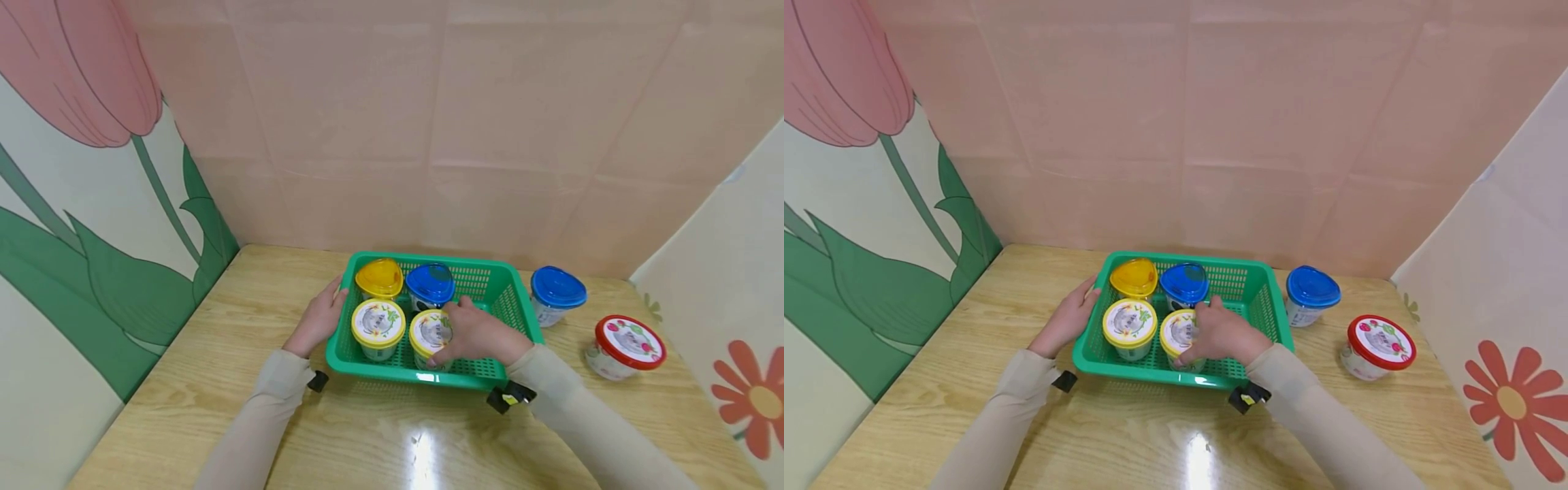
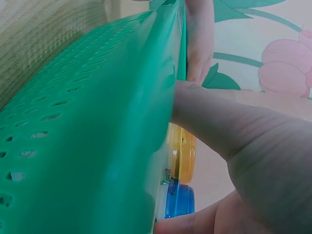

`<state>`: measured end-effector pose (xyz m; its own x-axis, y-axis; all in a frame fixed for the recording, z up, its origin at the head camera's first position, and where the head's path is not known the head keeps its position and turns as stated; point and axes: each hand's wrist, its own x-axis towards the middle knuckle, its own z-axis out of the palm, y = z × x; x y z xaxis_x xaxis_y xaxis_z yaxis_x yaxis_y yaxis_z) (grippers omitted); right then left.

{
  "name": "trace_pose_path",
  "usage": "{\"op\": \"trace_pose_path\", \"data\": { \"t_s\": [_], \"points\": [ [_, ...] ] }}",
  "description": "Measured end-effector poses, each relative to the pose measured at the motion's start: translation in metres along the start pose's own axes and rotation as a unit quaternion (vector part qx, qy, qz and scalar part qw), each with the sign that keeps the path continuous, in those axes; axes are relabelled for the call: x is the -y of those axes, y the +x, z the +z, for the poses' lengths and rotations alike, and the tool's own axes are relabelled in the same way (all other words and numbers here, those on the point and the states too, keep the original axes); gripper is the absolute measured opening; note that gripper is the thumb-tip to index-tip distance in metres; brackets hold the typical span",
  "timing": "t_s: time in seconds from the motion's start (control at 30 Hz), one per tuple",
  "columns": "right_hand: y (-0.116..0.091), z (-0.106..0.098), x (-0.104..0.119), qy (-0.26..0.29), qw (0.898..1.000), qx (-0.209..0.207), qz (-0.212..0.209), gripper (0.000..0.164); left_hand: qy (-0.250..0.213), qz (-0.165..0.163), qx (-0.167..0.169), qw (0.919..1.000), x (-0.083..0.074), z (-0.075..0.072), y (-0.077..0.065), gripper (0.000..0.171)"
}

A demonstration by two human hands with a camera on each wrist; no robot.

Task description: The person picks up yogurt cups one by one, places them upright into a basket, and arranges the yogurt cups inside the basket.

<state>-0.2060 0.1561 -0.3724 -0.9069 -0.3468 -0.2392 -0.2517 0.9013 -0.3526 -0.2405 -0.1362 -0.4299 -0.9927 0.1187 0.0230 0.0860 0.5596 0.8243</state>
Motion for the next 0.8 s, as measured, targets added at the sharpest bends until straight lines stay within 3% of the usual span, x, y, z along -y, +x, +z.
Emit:
{"op": "trace_pose_path", "data": {
  "t_s": [0.3,0.63,0.8],
  "points": [
    [-0.002,-0.004,0.0,-0.008,1.0,0.011,0.0,0.103,-0.002,-0.001,-0.001,1.0,0.0,-0.001,0.001,0.055],
    [-0.005,-0.01,-0.004,-0.015,0.999,0.029,-0.015,0.082,0.0,0.001,-0.001,1.0,0.001,0.0,0.0,0.055],
    [-0.005,-0.012,-0.006,-0.016,0.999,0.032,-0.015,0.085,0.002,0.003,-0.004,1.0,0.002,0.0,0.0,0.055]
  ]
}}
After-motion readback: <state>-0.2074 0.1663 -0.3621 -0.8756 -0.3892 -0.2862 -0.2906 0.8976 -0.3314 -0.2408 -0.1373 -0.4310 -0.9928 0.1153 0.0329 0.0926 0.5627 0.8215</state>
